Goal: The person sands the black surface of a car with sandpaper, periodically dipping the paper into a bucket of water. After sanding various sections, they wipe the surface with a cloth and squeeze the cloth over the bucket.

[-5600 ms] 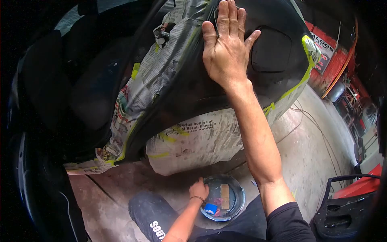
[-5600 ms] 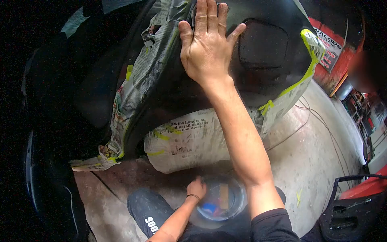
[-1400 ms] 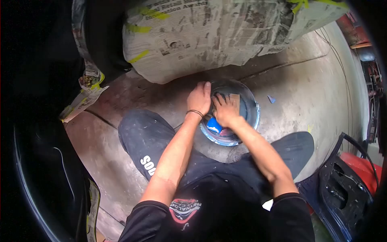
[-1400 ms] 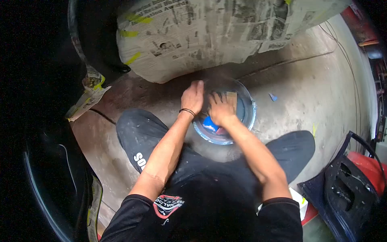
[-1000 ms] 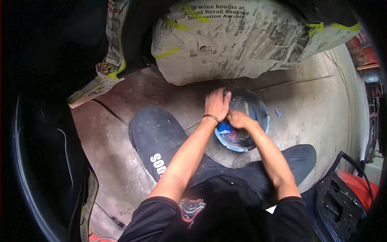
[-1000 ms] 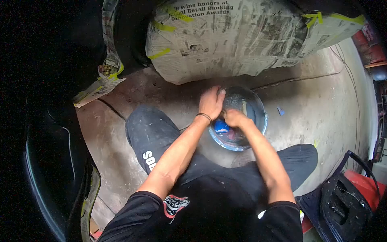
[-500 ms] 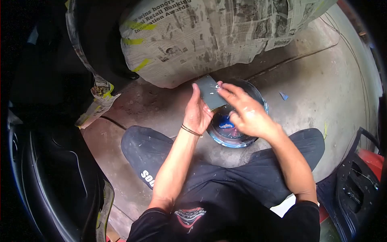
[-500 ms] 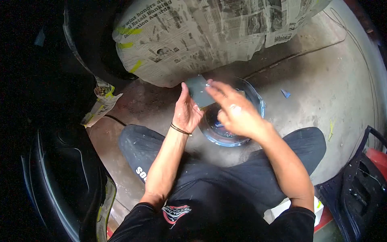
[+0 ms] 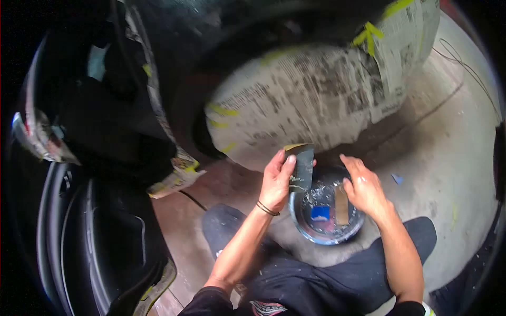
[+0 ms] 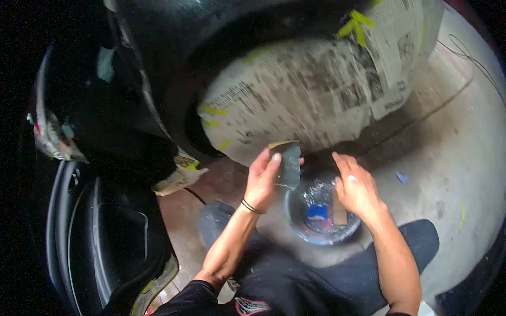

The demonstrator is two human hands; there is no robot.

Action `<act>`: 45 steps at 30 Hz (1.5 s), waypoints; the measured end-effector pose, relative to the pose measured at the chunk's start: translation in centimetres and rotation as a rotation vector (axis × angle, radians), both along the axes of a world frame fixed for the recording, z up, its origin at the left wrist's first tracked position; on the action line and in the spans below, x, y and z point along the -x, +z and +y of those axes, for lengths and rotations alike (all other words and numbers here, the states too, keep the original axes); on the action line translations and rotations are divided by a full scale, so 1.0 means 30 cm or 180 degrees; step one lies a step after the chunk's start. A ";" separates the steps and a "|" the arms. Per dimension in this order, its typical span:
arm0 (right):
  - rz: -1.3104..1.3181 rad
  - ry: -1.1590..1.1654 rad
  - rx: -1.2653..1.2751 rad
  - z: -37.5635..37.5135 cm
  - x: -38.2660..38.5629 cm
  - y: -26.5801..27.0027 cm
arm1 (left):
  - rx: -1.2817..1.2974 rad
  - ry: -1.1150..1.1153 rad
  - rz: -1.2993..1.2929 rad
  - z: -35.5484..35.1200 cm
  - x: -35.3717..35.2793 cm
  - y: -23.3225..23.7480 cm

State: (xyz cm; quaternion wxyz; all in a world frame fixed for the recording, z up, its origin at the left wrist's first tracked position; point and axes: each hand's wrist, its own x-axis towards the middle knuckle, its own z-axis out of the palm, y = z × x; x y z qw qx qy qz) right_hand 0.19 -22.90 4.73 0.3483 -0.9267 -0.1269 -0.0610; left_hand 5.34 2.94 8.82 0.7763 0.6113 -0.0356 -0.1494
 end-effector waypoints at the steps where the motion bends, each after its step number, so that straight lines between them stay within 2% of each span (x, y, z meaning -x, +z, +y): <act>1: 0.0007 0.0052 0.0018 0.006 -0.002 0.012 | -0.0298 -0.0099 -0.0582 0.011 -0.057 0.103; 3: 0.0020 0.0074 0.0017 0.030 -0.020 0.030 | -0.1848 0.0096 -0.2042 0.027 -0.159 0.355; 5: 0.0014 0.0122 0.0096 0.038 -0.034 0.028 | -0.2454 0.0275 -0.3700 -0.021 -0.244 0.615; 7: -0.0161 0.0199 0.0190 0.048 -0.048 0.001 | -0.3516 0.0491 -0.5881 -0.027 -0.350 0.819; 10: 0.0012 0.0410 0.0433 0.066 -0.066 -0.001 | -0.4776 0.0360 -0.6693 0.024 -0.444 0.949; 13: 0.0201 0.0594 0.0709 0.081 -0.073 0.011 | -0.5595 0.0130 -0.6590 0.155 -0.480 0.891; 17: 0.0282 0.0694 0.0760 0.087 -0.049 0.025 | -0.5942 0.0420 -0.6109 0.217 -0.460 0.775; 20: 0.0273 0.0634 0.1047 0.112 -0.046 0.044 | -0.5595 0.0381 -0.6296 0.075 -0.511 0.766; 23: 0.0257 0.0687 0.0809 0.135 -0.050 0.043 | -0.5364 -0.0002 -0.6522 -0.203 -0.590 0.782; 25: 0.0431 0.0752 0.0807 0.144 -0.055 0.032 | -0.5152 0.0042 -0.6893 -0.322 -0.650 0.772; 27: 0.0525 0.0764 0.0910 0.129 -0.056 0.021 | -0.5433 -0.0094 -0.6711 -0.281 -0.614 0.792; 31: 0.0361 0.0598 0.0996 0.058 -0.031 0.046 | -0.5846 0.0201 -0.6085 -0.001 -0.503 0.775; 33: 0.0299 0.0535 0.1056 0.030 -0.018 0.070 | -0.5894 0.0408 -0.6164 0.065 -0.511 0.749; 36: 0.0289 0.0560 0.1276 0.033 -0.017 0.078 | -0.5648 0.0429 -0.6354 -0.146 -0.555 0.751; 39: 0.0499 0.0694 0.0883 0.062 -0.024 0.032 | -0.5067 0.0491 -0.6791 -0.454 -0.694 0.764; 40: 0.0518 0.0699 0.0935 0.071 -0.022 0.013 | -0.5729 0.0553 -0.6665 -0.530 -0.678 0.797; 41: 0.0536 0.0709 0.0992 0.074 -0.018 -0.005 | -0.5268 0.0902 -0.7055 -0.551 -0.686 0.788; 43: 0.0543 0.0711 0.1033 0.066 -0.007 0.001 | -0.5100 0.0930 -0.6845 -0.466 -0.681 0.776; 45: 0.0505 0.0668 0.0999 0.042 0.007 0.043 | -0.5456 0.1134 -0.6369 -0.300 -0.618 0.756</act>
